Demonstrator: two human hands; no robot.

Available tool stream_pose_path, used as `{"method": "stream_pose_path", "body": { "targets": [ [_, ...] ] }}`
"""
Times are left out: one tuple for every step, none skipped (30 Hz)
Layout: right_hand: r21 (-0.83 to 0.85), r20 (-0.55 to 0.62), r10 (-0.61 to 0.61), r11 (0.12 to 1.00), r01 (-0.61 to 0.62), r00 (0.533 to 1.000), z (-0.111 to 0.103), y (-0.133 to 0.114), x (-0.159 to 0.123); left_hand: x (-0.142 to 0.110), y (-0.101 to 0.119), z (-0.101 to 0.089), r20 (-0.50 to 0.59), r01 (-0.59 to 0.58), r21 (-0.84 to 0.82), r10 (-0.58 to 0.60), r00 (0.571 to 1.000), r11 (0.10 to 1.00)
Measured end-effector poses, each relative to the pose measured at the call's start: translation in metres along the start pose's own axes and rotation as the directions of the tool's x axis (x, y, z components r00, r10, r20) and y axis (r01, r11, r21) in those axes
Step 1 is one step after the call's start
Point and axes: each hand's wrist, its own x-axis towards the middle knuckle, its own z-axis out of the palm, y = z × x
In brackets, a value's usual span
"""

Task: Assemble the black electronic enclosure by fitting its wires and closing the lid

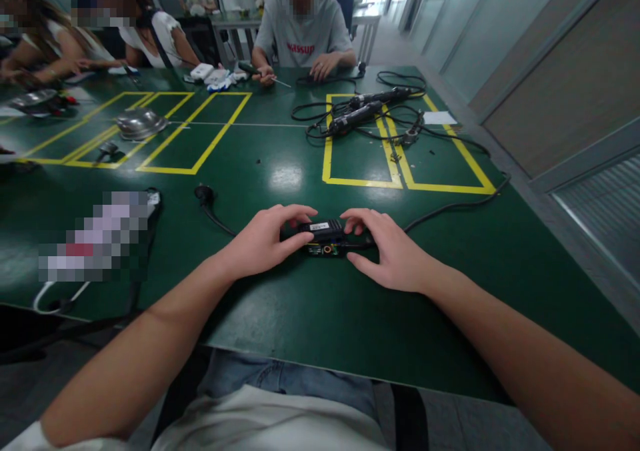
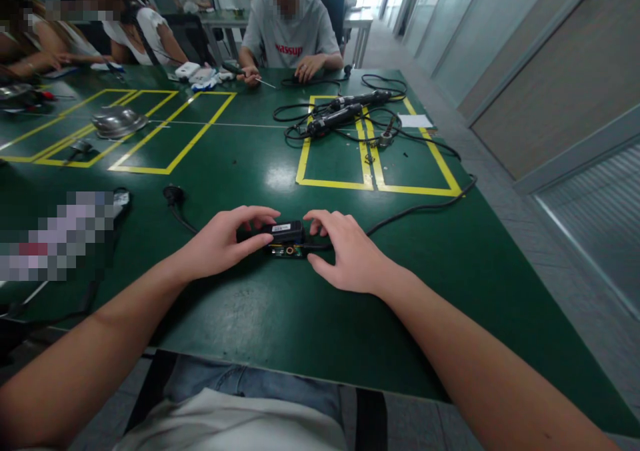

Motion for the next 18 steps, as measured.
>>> {"method": "stream_pose_path", "body": {
  "targets": [
    [0.000,-0.005,0.005,1.000,-0.005,1.000,0.000,0.000,0.000,0.001,-0.002,0.001,-0.032,0.043,0.018,-0.042,0.999,0.999],
    [0.000,-0.009,0.008,1.000,-0.008,1.000,0.000,0.000,0.001,0.003,-0.004,0.002,-0.056,0.081,0.050,-0.078,0.995,0.995],
    [-0.001,-0.010,0.008,1.000,-0.008,1.000,0.000,-0.001,0.001,0.004,-0.007,0.002,-0.069,0.109,0.091,-0.103,0.992,0.990],
    [-0.001,-0.007,0.003,1.000,-0.003,1.000,0.000,-0.001,0.002,0.005,-0.009,0.002,-0.076,0.119,0.132,-0.110,0.991,0.984],
    [-0.001,-0.001,-0.005,1.000,0.005,1.000,0.000,-0.001,0.002,0.005,-0.010,0.002,-0.083,0.111,0.168,-0.098,0.992,0.980],
    [0.001,0.004,-0.018,1.000,0.018,1.000,0.000,-0.001,0.003,0.005,-0.010,0.002,-0.093,0.086,0.192,-0.069,0.993,0.978],
    [0.001,0.008,-0.033,0.999,0.033,0.999,0.001,-0.001,0.003,0.005,-0.010,0.000,-0.105,0.050,0.205,-0.029,0.994,0.978],
    [0.000,0.011,-0.047,0.999,0.047,0.999,0.001,-0.001,0.003,0.004,-0.008,-0.001,-0.114,0.010,0.207,0.014,0.993,0.978],
    [-0.002,0.011,-0.056,0.998,0.056,0.998,0.002,-0.001,0.004,0.003,-0.006,-0.003,-0.106,-0.029,0.201,0.051,0.993,0.979],
    [-0.005,0.008,-0.062,0.998,0.062,0.998,0.003,0.000,0.004,0.001,-0.003,-0.005,-0.077,-0.060,0.191,0.076,0.994,0.980],
    [-0.006,0.005,-0.064,0.998,0.064,0.998,0.004,0.000,0.004,0.000,0.000,-0.006,-0.027,-0.081,0.182,0.088,0.996,0.980],
    [-0.006,0.004,-0.063,0.998,0.063,0.998,0.004,0.000,0.003,-0.001,0.002,-0.008,0.030,-0.093,0.183,0.089,0.996,0.979],
    [-0.004,0.003,-0.061,0.998,0.061,0.998,0.005,0.000,0.003,-0.002,0.004,-0.009,0.080,-0.099,0.192,0.085,0.993,0.976],
    [0.000,0.001,-0.061,0.998,0.061,0.998,0.005,0.000,0.003,-0.003,0.005,-0.010,0.117,-0.101,0.205,0.078,0.990,0.973],
    [0.004,-0.001,-0.062,0.998,0.062,0.998,0.005,0.000,0.003,-0.003,0.005,-0.010,0.140,-0.098,0.219,0.068,0.988,0.971],
    [0.007,-0.007,-0.064,0.998,0.064,0.998,0.006,0.000,0.003,-0.004,0.005,-0.010,0.151,-0.094,0.227,0.060,0.987,0.969],
    [0.008,-0.016,-0.067,0.998,0.067,0.998,0.006,0.000,0.003,-0.003,0.004,-0.010,0.157,-0.091,0.225,0.056,0.986,0.970],
    [0.007,-0.027,-0.072,0.997,0.072,0.997,0.007,0.001,0.003,-0.003,0.003,-0.010,0.161,-0.089,0.216,0.054,0.985,0.972]
  ]
}}
